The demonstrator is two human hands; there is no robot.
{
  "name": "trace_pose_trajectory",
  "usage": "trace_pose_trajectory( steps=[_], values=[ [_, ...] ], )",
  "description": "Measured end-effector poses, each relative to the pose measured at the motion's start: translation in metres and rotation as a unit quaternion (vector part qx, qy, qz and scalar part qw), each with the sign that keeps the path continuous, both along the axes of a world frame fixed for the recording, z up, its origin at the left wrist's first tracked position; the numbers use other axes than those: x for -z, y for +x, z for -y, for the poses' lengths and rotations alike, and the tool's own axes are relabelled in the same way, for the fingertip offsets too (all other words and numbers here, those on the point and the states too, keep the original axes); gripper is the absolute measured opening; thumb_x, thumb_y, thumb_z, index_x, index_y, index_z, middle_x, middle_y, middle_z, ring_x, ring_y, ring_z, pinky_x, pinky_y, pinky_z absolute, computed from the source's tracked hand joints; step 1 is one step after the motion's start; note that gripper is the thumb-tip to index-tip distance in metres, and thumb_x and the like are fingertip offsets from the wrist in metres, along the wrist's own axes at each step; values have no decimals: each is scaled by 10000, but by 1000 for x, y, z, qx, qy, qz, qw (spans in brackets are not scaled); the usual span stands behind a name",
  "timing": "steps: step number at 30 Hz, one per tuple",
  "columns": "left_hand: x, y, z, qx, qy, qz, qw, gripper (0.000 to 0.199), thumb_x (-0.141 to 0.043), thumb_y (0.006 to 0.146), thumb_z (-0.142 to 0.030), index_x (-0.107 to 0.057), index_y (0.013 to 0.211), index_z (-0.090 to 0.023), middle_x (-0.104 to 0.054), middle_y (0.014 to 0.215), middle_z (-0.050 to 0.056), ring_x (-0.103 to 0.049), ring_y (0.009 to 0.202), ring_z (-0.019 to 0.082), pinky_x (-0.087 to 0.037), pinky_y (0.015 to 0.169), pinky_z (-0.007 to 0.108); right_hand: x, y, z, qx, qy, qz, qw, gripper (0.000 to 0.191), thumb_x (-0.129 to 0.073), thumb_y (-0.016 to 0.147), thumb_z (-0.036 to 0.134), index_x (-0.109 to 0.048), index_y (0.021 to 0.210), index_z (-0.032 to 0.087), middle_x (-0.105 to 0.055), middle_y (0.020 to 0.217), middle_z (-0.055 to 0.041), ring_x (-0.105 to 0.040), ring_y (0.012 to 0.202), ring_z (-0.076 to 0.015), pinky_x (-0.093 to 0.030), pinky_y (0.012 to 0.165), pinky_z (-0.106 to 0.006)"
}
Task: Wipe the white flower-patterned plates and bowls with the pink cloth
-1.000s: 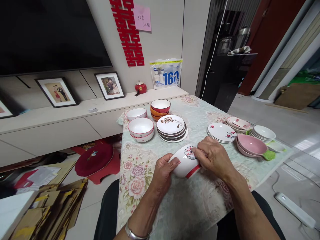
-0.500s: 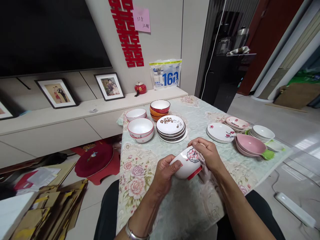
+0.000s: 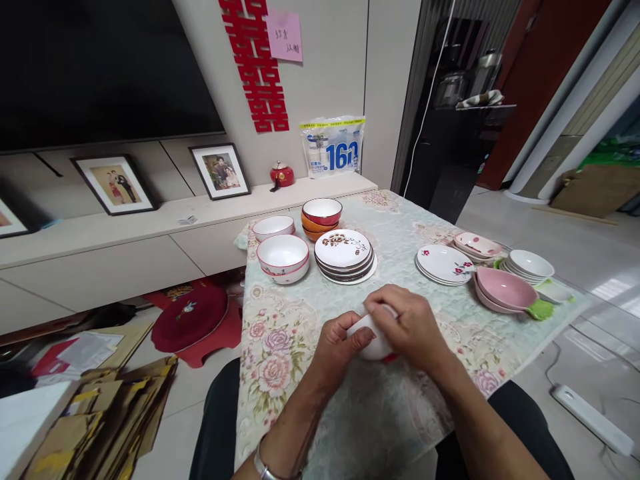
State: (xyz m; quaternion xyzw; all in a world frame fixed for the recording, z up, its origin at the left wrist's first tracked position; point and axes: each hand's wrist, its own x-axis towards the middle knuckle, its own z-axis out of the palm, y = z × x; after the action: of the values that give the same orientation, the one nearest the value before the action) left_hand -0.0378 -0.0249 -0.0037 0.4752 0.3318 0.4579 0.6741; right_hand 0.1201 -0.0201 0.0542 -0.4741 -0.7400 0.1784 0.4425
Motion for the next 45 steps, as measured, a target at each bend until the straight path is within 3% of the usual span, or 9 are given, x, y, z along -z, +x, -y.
trace_pose_trajectory(
  steps=[4,7,12,18,23,26,29,37,45],
  values=[
    [4,-2,0,0,-2,-23,1000,372,-801,729,-481,-662,723,-136,-568,626,-6,-445,618,115,-304,603,250,20,32,-27,17,-237,-235,943,317,-607,853,493,-650,779,188,-630,639,-4,-530,551,-153,-385,534,-280],
    [6,-1,-1,-9,-4,-10,1000,372,-792,738,-485,-657,726,-139,-550,611,-15,-426,607,111,-290,595,249,30,41,-37,23,-276,-275,921,370,-590,835,544,-647,800,180,-598,615,1,-482,500,-142,-352,493,-277],
    [1,1,0,-14,-13,-3,1000,363,-787,749,-477,-656,755,-139,-584,637,-5,-454,611,117,-324,595,247,15,17,-14,126,-64,-24,990,300,-461,943,381,-684,863,197,-684,804,-57,-599,740,-200,-416,669,-318],
    [-6,3,1,-12,-14,10,1000,358,-810,725,-475,-679,748,-142,-585,644,-13,-466,601,111,-363,607,244,-2,-11,9,72,99,134,983,261,-464,948,235,-663,786,188,-654,758,-63,-589,751,-204,-399,761,-348],
    [-4,5,0,-33,-53,66,996,385,-843,671,-470,-653,702,-137,-598,616,-6,-453,563,102,-334,574,241,9,23,-17,-14,-74,-54,996,260,-521,942,368,-677,825,196,-666,754,-19,-587,706,-170,-417,667,-292],
    [-3,7,0,-42,-77,96,991,413,-868,626,-467,-615,655,-141,-576,586,-12,-429,544,93,-309,558,238,22,41,-31,-29,-204,-192,960,326,-584,878,484,-680,826,177,-633,697,-8,-543,618,-157,-389,574,-277],
    [-2,7,0,-23,-75,86,993,424,-855,642,-489,-610,665,-144,-567,588,-14,-424,551,94,-297,560,240,27,48,-34,-22,-235,-245,940,327,-629,835,497,-672,818,173,-558,602,26,-464,533,-128,-346,528,-265],
    [0,-1,-3,44,0,-74,996,416,-807,713,-520,-637,751,-141,-571,647,-11,-470,617,118,-320,596,249,2,38,-15,-1,-61,-5,998,247,-523,948,352,-664,823,192,-670,752,-6,-586,700,-157,-417,673,-281],
    [-6,3,1,43,65,-32,996,363,-807,733,-471,-662,719,-139,-568,652,-14,-448,633,109,-341,634,245,-13,-6,16,9,57,218,974,249,-468,929,197,-662,773,186,-694,766,-58,-627,716,-197,-405,716,-330]
  ],
)
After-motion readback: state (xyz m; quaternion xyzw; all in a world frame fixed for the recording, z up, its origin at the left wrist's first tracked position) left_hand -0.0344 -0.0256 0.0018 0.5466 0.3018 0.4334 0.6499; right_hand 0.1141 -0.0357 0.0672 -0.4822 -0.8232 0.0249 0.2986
